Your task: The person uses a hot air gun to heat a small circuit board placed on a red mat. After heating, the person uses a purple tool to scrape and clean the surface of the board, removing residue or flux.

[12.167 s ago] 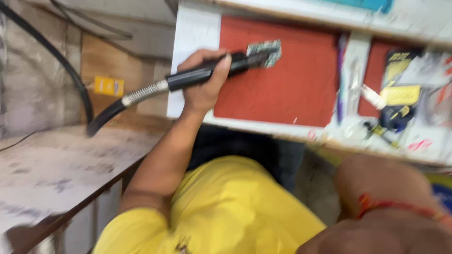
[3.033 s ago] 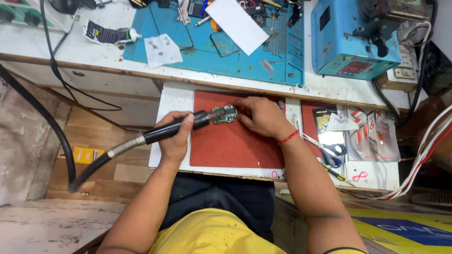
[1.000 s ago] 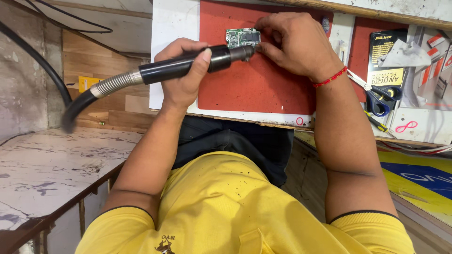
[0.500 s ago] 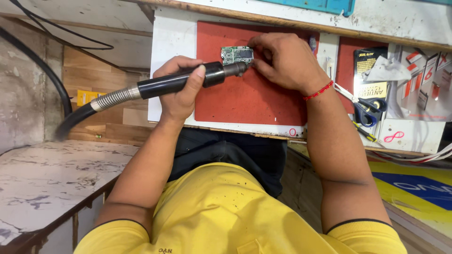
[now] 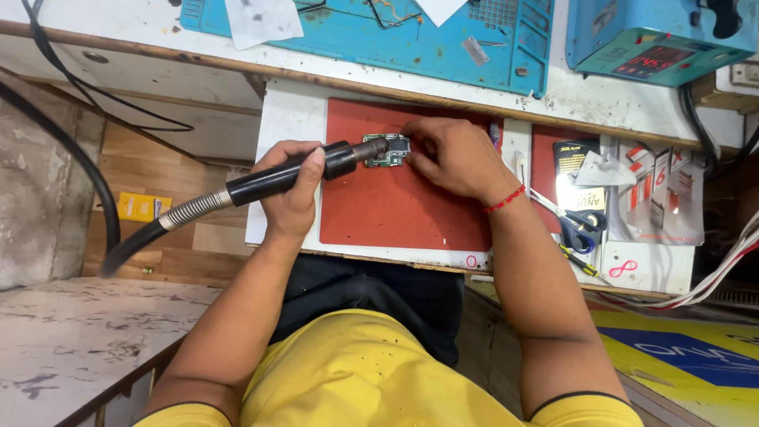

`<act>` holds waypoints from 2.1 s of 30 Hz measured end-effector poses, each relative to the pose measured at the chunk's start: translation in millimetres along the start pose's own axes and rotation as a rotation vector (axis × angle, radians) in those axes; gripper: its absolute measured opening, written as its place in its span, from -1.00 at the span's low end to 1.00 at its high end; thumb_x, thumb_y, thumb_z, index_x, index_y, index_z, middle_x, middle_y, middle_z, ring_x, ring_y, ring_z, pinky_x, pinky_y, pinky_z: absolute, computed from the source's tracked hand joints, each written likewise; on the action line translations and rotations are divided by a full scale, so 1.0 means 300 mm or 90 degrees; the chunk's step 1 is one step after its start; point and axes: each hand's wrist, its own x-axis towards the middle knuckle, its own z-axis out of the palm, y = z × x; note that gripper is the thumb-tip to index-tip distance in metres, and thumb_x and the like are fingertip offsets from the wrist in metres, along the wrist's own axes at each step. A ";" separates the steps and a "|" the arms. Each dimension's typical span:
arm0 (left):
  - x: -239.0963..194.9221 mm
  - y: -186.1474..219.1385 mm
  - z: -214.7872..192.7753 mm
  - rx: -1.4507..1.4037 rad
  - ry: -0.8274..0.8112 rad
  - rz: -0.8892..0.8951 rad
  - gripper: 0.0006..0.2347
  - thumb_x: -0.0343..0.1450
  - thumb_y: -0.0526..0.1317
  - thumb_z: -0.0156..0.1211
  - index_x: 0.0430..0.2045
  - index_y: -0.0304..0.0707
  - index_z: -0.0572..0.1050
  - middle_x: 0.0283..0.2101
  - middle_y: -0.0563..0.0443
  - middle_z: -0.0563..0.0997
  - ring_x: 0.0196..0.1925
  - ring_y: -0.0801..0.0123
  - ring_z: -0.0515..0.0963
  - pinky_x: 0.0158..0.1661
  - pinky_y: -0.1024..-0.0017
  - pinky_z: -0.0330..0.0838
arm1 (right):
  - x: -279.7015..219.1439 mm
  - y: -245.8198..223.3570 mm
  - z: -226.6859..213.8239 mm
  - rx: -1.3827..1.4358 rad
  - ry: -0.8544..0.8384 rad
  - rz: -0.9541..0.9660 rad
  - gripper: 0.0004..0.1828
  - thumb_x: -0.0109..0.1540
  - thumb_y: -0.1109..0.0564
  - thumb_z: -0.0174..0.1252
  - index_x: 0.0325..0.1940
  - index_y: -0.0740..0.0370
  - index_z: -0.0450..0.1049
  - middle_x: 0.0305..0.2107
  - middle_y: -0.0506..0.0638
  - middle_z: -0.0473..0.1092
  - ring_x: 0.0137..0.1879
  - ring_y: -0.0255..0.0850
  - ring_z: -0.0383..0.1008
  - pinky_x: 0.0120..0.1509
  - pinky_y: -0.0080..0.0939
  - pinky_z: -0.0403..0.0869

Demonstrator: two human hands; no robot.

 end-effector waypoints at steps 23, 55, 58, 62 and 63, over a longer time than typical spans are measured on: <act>-0.018 0.000 -0.010 0.059 -0.009 0.031 -0.80 0.51 -0.19 0.33 -0.23 -0.42 0.57 -0.27 0.04 0.64 -0.20 0.51 0.58 -0.09 0.52 0.49 | -0.015 0.024 0.018 -0.003 0.009 -0.029 -0.66 0.21 0.10 0.34 0.05 0.17 0.56 -0.41 0.08 0.46 -0.31 0.05 0.49 -0.23 0.01 0.45; -0.015 0.011 -0.005 0.013 -0.065 0.026 -0.79 0.50 -0.17 0.34 -0.24 -0.39 0.59 -0.31 0.02 0.66 -0.25 0.50 0.61 -0.14 0.52 0.50 | -0.025 0.038 0.023 -0.016 0.013 -0.072 -0.67 0.25 0.16 0.39 0.08 0.23 0.56 -0.39 0.06 0.41 -0.31 -0.02 0.44 -0.21 -0.06 0.42; 0.000 0.012 -0.008 0.030 -0.112 0.045 -0.79 0.49 -0.15 0.33 -0.27 -0.38 0.58 -0.30 0.04 0.67 -0.26 0.51 0.64 -0.17 0.53 0.53 | -0.013 0.035 0.019 -0.023 0.011 -0.063 -0.66 0.23 0.16 0.39 0.07 0.23 0.57 -0.42 0.07 0.40 -0.34 0.00 0.43 -0.24 -0.04 0.41; -0.018 0.006 0.000 0.062 -0.041 0.028 -0.79 0.50 -0.16 0.35 -0.25 -0.40 0.59 -0.31 0.03 0.65 -0.24 0.51 0.61 -0.14 0.53 0.50 | -0.020 0.032 0.017 -0.018 0.014 -0.079 -0.67 0.24 0.17 0.38 0.08 0.23 0.56 -0.39 0.06 0.41 -0.31 -0.01 0.44 -0.22 -0.04 0.41; -0.015 0.009 -0.006 0.053 -0.050 0.019 -0.79 0.50 -0.16 0.35 -0.25 -0.40 0.59 -0.31 0.03 0.65 -0.25 0.51 0.60 -0.13 0.53 0.50 | -0.018 0.029 0.020 -0.021 0.013 -0.076 -0.67 0.24 0.17 0.38 0.08 0.23 0.56 -0.40 0.07 0.41 -0.32 -0.01 0.44 -0.23 -0.04 0.41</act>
